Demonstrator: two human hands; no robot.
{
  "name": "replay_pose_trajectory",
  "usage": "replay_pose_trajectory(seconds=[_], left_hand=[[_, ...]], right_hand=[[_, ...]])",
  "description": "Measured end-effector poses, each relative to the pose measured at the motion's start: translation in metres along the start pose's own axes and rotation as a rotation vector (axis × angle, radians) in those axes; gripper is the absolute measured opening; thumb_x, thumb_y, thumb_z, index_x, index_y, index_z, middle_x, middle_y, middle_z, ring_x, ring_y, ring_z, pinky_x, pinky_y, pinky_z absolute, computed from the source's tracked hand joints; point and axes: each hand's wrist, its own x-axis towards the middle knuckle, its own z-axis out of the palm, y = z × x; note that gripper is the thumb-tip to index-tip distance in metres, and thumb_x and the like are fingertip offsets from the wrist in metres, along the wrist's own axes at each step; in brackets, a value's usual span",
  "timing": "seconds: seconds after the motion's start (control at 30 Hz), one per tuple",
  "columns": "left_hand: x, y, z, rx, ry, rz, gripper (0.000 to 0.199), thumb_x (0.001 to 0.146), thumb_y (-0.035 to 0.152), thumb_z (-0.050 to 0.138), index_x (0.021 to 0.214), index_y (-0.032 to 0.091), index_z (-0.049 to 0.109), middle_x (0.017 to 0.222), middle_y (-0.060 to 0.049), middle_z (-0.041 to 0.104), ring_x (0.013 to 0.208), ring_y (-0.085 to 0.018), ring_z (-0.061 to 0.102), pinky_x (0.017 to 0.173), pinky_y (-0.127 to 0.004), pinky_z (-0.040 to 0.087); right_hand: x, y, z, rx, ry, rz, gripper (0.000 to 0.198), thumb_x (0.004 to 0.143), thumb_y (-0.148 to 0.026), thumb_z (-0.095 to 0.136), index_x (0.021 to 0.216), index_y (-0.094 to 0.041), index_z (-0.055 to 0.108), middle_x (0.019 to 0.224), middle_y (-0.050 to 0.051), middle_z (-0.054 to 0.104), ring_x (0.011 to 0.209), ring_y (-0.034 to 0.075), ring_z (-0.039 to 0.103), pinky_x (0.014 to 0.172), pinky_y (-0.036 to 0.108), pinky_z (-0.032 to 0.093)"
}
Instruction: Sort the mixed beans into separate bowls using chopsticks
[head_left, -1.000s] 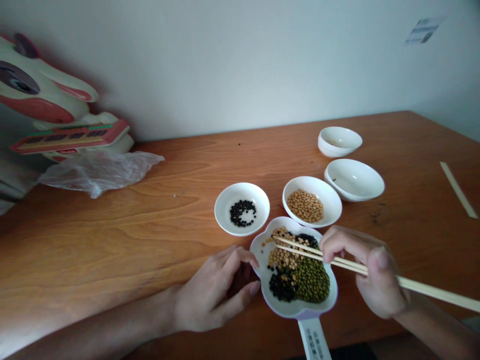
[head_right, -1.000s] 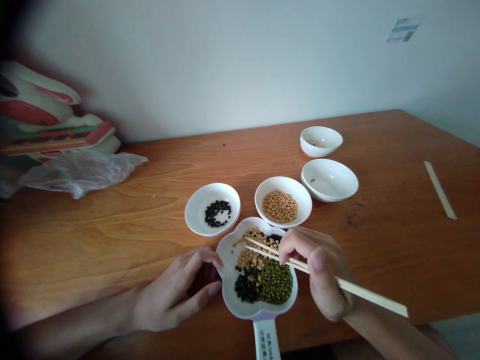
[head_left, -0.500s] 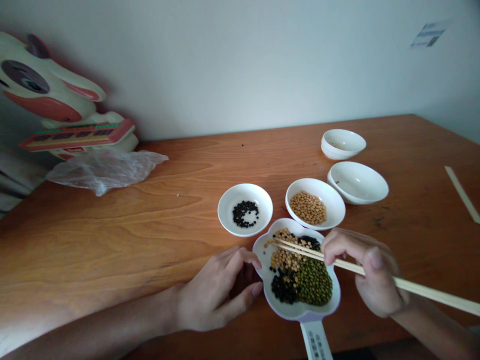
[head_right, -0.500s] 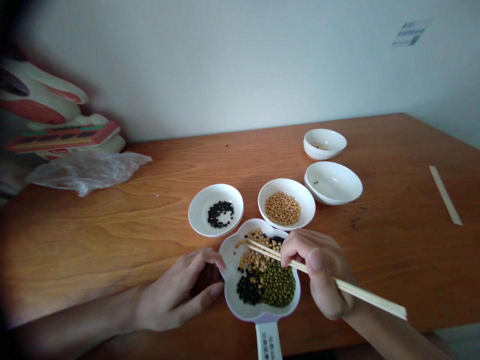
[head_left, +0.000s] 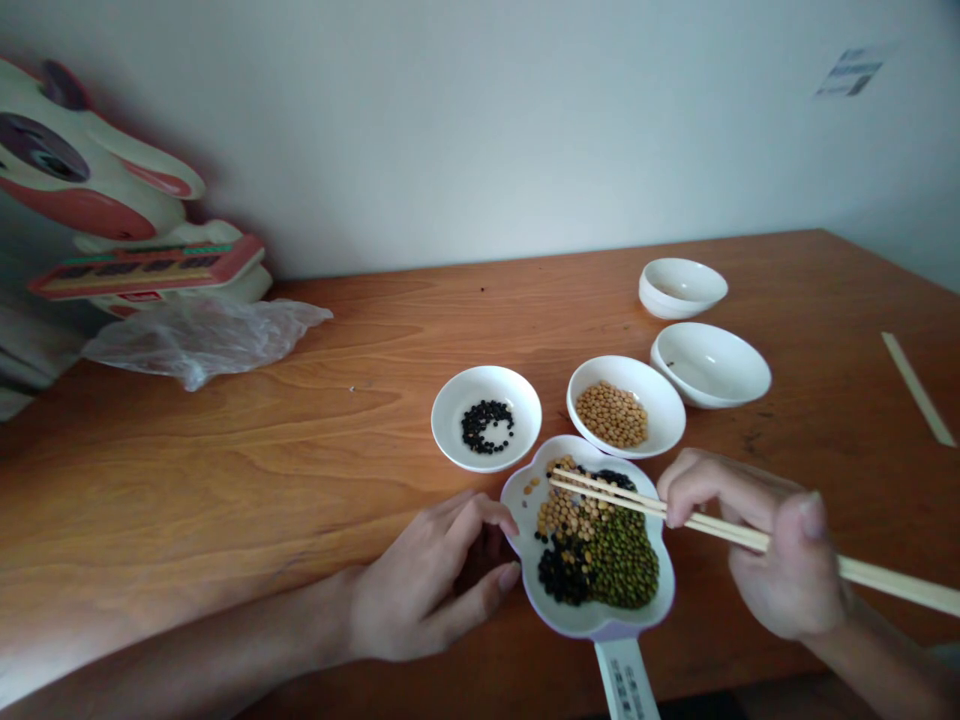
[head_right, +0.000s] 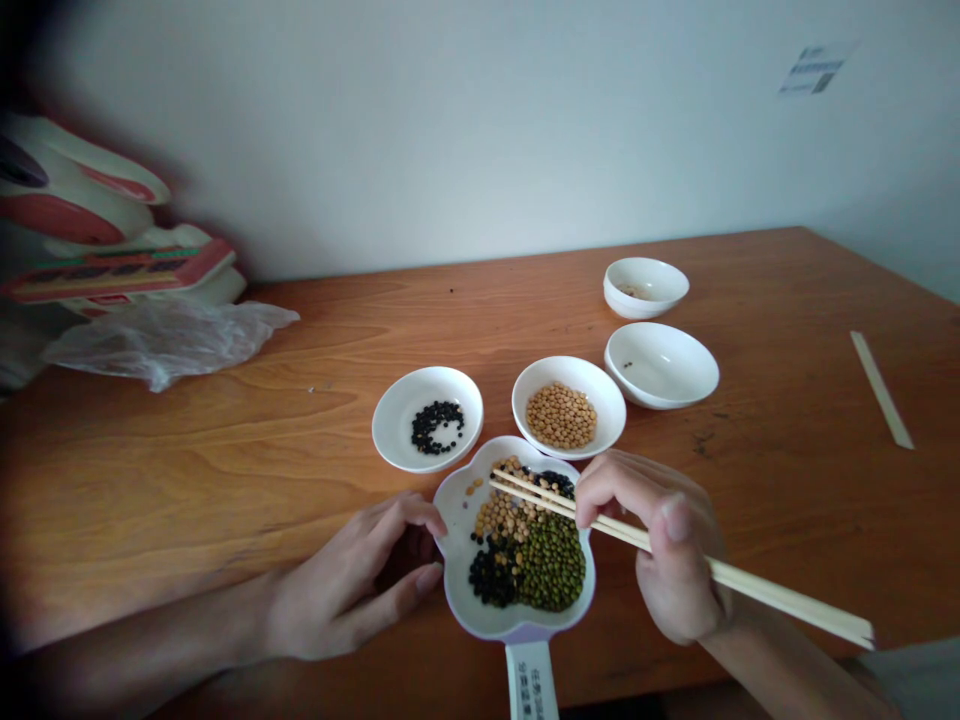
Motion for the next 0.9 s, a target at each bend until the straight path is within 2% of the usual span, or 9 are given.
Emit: replay_pose_trajectory(seconds=[0.37,0.6,0.9], left_hand=[[0.002,0.0,0.0,-0.014,0.018,0.026,0.025,0.103,0.022,0.06,0.125,0.023,0.05,0.1,-0.004,0.066,0.079,-0.017,0.061,0.071,-0.031,0.054],[0.0,0.0,0.001,-0.024,0.004,0.011,0.025,0.103,0.022,0.06,0.125,0.024,0.049,0.1,-0.003,0.065,0.082,-0.017,0.061,0.073,-0.031,0.054],[0.001,0.001,0.001,-0.024,0.007,0.009,0.026,0.102,0.02,0.061,0.126,0.024,0.05,0.101,-0.004,0.066,0.082,-0.017,0.061,0.073,-0.031,0.054]], right_hand=[[-0.011,0.015,0.004,0.021,-0.026,0.117,0.074,0.109,-0.071,0.019,0.078,-0.025,0.068,0.073,0.006,0.065,0.069,0.025,0.06,0.067,0.038,0.044],[-0.008,0.015,0.004,0.037,-0.029,0.059,0.07,0.112,-0.064,0.022,0.08,-0.025,0.07,0.074,0.005,0.067,0.069,0.022,0.062,0.068,0.037,0.045],[-0.01,0.013,0.007,0.019,-0.043,0.091,0.073,0.109,-0.071,0.02,0.078,-0.025,0.068,0.071,0.006,0.065,0.065,0.024,0.06,0.063,0.039,0.042]])
